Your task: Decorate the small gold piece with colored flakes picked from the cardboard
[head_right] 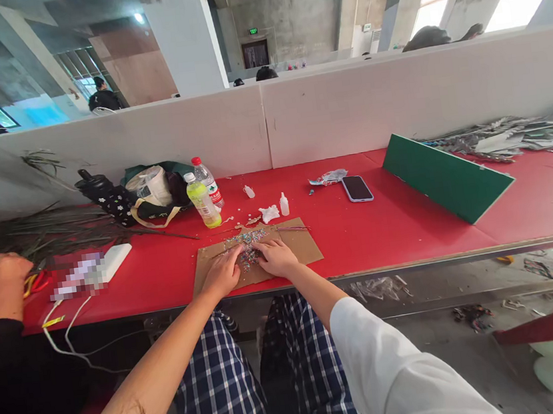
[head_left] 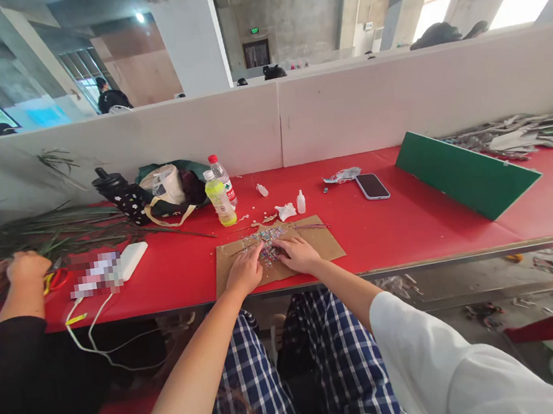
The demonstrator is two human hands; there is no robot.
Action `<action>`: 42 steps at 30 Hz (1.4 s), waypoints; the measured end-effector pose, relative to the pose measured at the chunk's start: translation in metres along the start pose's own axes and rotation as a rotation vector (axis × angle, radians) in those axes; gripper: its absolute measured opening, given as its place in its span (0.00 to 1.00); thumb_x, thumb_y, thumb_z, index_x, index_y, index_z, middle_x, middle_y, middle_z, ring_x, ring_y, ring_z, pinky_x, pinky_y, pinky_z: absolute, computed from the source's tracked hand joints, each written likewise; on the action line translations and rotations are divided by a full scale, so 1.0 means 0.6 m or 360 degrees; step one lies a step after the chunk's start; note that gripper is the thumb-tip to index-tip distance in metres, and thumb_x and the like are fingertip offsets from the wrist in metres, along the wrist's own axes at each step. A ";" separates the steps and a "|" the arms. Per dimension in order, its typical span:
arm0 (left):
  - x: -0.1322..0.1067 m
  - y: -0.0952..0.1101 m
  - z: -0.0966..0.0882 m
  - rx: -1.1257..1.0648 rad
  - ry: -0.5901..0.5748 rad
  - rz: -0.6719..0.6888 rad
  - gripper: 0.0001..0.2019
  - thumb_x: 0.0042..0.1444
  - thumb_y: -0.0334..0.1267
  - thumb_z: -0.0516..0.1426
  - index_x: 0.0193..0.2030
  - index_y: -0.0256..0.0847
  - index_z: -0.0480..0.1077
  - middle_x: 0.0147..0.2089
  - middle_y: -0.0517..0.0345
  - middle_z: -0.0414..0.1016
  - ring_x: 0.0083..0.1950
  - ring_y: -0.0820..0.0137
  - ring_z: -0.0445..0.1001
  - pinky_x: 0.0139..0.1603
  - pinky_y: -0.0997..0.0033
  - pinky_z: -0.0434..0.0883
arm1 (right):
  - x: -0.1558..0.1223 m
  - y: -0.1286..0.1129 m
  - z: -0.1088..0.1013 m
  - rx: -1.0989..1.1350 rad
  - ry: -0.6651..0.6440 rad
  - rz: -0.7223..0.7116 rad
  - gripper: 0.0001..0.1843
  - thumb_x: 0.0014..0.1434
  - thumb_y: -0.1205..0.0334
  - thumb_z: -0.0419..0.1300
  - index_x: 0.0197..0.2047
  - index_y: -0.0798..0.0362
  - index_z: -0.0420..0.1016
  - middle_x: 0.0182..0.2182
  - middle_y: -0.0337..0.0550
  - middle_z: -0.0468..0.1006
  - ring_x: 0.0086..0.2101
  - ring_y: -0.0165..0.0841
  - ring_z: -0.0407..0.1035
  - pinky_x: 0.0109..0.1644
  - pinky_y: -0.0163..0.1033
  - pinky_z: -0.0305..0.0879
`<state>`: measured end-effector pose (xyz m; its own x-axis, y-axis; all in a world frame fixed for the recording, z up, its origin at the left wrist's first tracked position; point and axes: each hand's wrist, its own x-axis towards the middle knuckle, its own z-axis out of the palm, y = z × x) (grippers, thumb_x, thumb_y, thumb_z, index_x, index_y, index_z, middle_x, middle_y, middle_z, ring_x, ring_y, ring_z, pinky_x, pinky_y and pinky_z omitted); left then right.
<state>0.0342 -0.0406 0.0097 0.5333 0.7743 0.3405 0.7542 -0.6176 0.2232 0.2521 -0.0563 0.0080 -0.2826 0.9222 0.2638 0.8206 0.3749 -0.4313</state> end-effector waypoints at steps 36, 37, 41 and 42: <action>-0.008 0.005 -0.013 0.0026 0.0046 0.0099 0.15 0.67 0.43 0.57 0.55 0.39 0.71 0.56 0.50 0.74 0.58 0.63 0.73 0.61 0.51 0.72 | -0.006 -0.001 -0.004 -0.0074 0.0056 0.0017 0.17 0.68 0.54 0.59 0.56 0.52 0.73 0.56 0.49 0.74 0.54 0.40 0.71 0.59 0.54 0.70; -0.008 0.006 -0.014 0.0036 0.0033 0.0109 0.13 0.67 0.43 0.57 0.52 0.39 0.72 0.54 0.51 0.75 0.56 0.64 0.74 0.61 0.52 0.73 | -0.006 -0.001 -0.003 -0.0088 0.0046 0.0016 0.16 0.68 0.54 0.59 0.55 0.52 0.73 0.56 0.48 0.74 0.53 0.39 0.71 0.59 0.53 0.70; -0.006 0.010 -0.016 0.0041 -0.0014 0.0170 0.12 0.66 0.43 0.57 0.51 0.39 0.73 0.54 0.51 0.75 0.57 0.65 0.74 0.61 0.52 0.72 | -0.007 -0.005 -0.006 -0.0120 -0.0008 -0.0040 0.15 0.68 0.54 0.59 0.53 0.52 0.74 0.55 0.48 0.75 0.53 0.39 0.71 0.59 0.53 0.70; -0.006 0.011 -0.016 0.0038 -0.0019 0.0183 0.13 0.66 0.43 0.57 0.52 0.39 0.73 0.55 0.51 0.75 0.58 0.64 0.73 0.62 0.51 0.72 | -0.008 -0.006 -0.007 -0.0123 -0.0019 -0.0061 0.15 0.68 0.54 0.59 0.53 0.52 0.74 0.55 0.48 0.75 0.53 0.39 0.71 0.59 0.53 0.70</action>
<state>0.0336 -0.0485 0.0187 0.6212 0.7003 0.3517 0.6966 -0.6991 0.1615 0.2525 -0.0623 0.0119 -0.3202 0.9086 0.2682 0.8449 0.4020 -0.3530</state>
